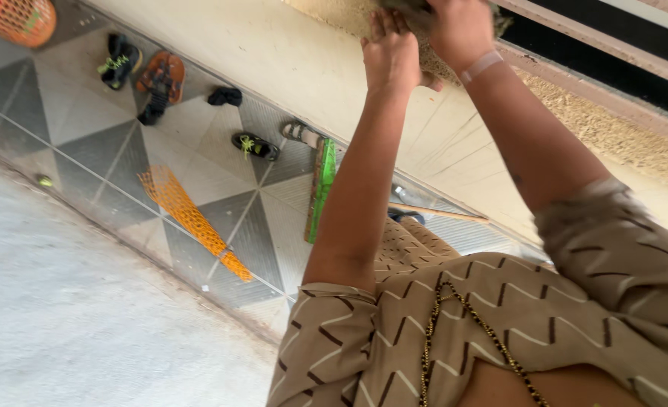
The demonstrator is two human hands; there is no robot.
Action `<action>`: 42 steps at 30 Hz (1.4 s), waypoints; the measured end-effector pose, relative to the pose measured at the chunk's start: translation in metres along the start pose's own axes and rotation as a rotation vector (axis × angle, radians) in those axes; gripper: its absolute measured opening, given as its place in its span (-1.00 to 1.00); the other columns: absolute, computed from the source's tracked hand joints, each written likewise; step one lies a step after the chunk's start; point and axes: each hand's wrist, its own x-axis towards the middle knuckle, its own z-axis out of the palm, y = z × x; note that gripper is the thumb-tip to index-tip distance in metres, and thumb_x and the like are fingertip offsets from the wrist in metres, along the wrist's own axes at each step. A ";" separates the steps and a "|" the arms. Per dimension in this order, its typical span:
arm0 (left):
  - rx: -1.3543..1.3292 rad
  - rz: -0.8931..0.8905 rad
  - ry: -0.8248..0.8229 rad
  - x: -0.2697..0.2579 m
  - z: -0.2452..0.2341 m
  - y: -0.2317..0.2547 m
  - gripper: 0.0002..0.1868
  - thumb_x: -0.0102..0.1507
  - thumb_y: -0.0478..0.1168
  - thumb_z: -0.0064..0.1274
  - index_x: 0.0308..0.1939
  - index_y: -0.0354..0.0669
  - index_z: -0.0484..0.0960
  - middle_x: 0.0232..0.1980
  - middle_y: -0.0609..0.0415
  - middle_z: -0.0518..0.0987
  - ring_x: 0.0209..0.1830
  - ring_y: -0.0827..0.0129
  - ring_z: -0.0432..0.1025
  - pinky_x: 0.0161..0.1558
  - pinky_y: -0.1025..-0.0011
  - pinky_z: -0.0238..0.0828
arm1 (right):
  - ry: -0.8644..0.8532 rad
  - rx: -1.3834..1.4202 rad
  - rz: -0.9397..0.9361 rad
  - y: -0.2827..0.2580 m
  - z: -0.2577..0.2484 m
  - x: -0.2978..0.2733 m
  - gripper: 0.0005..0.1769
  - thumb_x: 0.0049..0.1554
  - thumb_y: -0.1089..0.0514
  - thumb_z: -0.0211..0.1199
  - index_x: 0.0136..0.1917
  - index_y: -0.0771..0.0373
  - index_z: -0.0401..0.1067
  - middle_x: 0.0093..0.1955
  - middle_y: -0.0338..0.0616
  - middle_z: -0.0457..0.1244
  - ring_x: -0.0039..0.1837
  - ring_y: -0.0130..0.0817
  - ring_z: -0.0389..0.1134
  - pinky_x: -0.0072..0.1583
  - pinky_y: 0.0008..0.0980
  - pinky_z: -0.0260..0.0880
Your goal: The person wipes the horizontal and vertical bars of a window grill with a cloth, moving across different sections of the frame.
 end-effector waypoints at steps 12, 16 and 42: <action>0.066 -0.009 -0.141 -0.002 -0.025 0.006 0.71 -0.43 0.50 0.49 0.48 -0.48 -0.01 0.57 -0.34 -0.01 0.59 -0.12 -0.10 0.38 -0.05 0.16 | 0.130 -0.174 -0.088 -0.030 -0.101 -0.076 -0.50 0.01 0.43 0.22 0.19 0.11 0.63 0.45 -0.01 0.27 0.25 -0.09 0.24 0.26 -0.13 0.28; 0.068 0.002 -0.086 -0.007 -0.028 0.006 0.58 -0.39 0.37 0.56 0.47 -0.41 0.11 0.57 -0.32 0.06 0.60 -0.11 -0.10 0.44 0.02 0.13 | 0.096 -0.131 -0.160 -0.036 -0.104 -0.070 -0.59 0.18 0.31 0.27 0.26 0.04 0.61 0.54 -0.07 0.22 0.28 -0.15 0.24 0.35 -0.16 0.30; 0.094 0.054 -0.056 -0.047 0.031 0.026 0.43 -0.06 0.53 0.30 0.45 -0.59 0.14 0.54 -0.47 0.10 0.62 -0.15 -0.12 0.42 -0.08 0.01 | 0.031 -0.022 0.202 0.042 -0.252 -0.280 -0.49 0.09 0.22 0.27 0.31 -0.08 0.42 0.27 -0.16 0.24 0.24 -0.09 0.23 0.27 -0.08 0.26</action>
